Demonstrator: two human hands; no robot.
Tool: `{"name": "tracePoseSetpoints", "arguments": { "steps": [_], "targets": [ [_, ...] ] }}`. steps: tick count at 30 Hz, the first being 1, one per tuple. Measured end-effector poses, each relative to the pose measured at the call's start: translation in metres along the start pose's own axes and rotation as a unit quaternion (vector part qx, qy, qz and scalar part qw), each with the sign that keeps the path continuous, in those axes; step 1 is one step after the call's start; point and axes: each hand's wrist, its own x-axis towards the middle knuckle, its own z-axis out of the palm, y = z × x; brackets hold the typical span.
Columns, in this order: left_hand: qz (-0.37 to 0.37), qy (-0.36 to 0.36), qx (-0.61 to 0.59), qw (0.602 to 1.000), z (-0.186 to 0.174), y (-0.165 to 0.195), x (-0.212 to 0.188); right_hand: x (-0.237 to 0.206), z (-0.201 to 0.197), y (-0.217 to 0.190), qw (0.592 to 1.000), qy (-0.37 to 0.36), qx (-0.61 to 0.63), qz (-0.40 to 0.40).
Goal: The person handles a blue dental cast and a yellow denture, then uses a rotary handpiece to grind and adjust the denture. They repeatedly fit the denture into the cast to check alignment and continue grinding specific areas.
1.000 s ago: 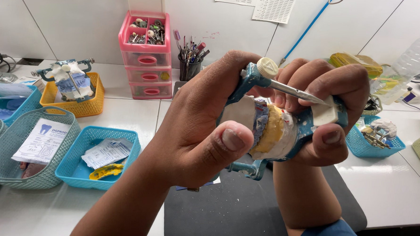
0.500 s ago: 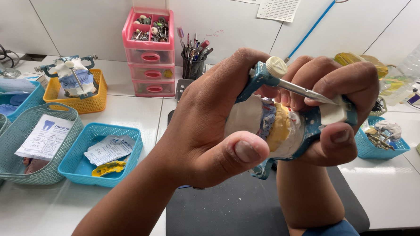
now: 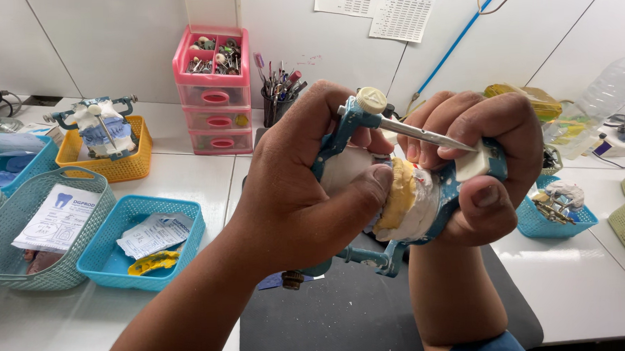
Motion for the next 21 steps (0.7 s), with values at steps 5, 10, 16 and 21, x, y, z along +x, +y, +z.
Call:
{"name": "tracePoseSetpoints", "arguments": {
  "steps": [5, 10, 16, 21],
  "targets": [
    [-0.012, 0.006, 0.023, 1.000, -0.0003, -0.0005, -0.0019, -0.0006, -0.0009, 0.0005, 1.000, -0.003, 0.010, 0.009],
    [-0.014, 0.009, 0.035, 0.999, 0.0005, -0.0050, -0.0031, -0.0003, -0.0015, 0.0013, 1.000, -0.002, 0.008, 0.004],
    [-0.007, 0.004, 0.046, 0.999, -0.0005, -0.0070, -0.0049, -0.0007, -0.0018, 0.0022, 1.000, 0.008, 0.002, -0.007],
    [-0.028, 0.043, -0.065, 0.997, -0.0016, -0.0029, -0.0027, -0.0008, -0.0041, -0.0036, 1.000, -0.009, 0.002, 0.004]
  ]
}}
